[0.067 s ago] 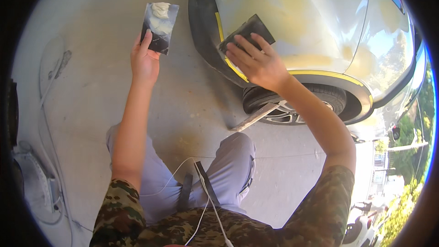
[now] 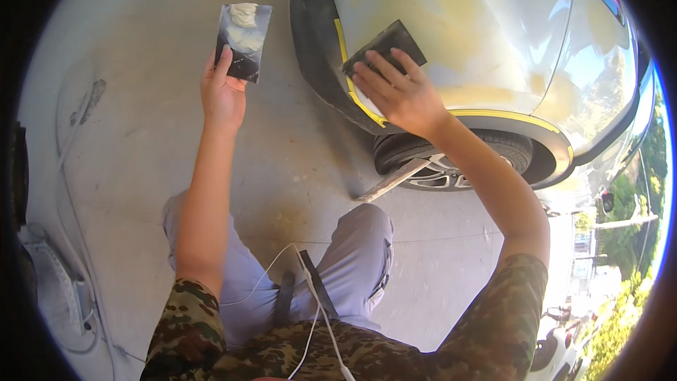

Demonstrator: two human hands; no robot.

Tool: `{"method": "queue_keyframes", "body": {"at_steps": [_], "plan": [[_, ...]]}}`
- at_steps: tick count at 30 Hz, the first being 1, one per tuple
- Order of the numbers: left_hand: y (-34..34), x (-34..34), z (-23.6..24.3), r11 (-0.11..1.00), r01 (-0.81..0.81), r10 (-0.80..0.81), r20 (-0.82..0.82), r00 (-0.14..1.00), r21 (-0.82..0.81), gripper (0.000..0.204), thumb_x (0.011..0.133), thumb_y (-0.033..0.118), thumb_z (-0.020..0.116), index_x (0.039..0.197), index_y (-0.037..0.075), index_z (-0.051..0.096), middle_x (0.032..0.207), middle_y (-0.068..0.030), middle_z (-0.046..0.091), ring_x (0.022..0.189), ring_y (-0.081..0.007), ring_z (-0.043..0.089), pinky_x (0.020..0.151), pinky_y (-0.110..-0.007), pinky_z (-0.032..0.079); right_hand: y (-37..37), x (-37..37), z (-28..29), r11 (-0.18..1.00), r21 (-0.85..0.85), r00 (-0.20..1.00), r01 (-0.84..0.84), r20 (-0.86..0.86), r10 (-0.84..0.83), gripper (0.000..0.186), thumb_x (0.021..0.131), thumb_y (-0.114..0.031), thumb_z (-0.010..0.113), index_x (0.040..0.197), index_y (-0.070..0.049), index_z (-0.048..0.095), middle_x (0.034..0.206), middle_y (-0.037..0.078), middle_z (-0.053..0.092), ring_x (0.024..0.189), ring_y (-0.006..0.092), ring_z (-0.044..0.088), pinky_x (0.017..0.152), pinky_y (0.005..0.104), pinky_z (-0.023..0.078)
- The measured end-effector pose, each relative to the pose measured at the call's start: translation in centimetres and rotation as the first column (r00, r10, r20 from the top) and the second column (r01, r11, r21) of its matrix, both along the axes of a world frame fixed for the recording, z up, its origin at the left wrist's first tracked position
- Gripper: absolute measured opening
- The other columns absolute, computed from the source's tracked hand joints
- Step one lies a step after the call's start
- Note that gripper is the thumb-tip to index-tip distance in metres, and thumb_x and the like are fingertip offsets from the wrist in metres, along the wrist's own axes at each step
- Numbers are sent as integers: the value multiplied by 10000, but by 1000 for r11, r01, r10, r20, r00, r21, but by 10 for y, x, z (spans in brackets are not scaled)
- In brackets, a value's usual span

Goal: The person kneels beside a white car and uses a putty knife to apply body filler to the rear bumper, then smooths it with a sanding block. The person repeatedly applies and sands the filler along the bumper edge.

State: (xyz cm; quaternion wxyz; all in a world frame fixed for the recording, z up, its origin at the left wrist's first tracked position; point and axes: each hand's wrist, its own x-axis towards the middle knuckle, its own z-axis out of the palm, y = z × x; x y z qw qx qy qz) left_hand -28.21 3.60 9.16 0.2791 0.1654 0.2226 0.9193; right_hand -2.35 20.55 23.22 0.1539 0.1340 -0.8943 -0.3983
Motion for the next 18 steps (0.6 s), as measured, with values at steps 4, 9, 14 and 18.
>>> {"method": "queue_keyframes", "body": {"at_steps": [4,9,14,18], "plan": [[6,-7,-32,998,60,-59,49,997,-23,361,1061,217,665,1357,12,640,1293,-65,698,1207,-193,650,1034,-369,495,18,10,-10,979,109,984,173,25,-176,387,883,-153,659,1255,-110,754,1412,24,657,1372,240,576,1142,500,427],[4,-5,-58,990,134,-130,73,989,-50,360,1054,207,675,1339,-11,653,1268,-65,706,1173,-174,660,1005,-341,491,-11,32,-4,943,143,949,301,51,-311,415,849,-138,678,1256,-133,760,1394,-4,662,1347,223,587,1123,508,436],[4,-15,-45,981,189,-192,90,977,41,359,1040,201,693,1320,-23,669,1244,-67,716,1158,-162,663,1007,-328,493,-25,0,12,943,155,951,293,55,-305,411,846,-149,691,1253,-138,749,1367,-4,671,1286,243,616,1024,506,477],[-2,-21,-30,976,212,-215,91,972,47,352,1029,200,706,1301,-22,681,1226,-66,724,1132,-154,669,996,-320,497,-31,-13,20,909,246,924,337,97,-369,386,857,-161,686,1236,-109,744,1335,24,671,1279,254,608,1027,513,469]]}}
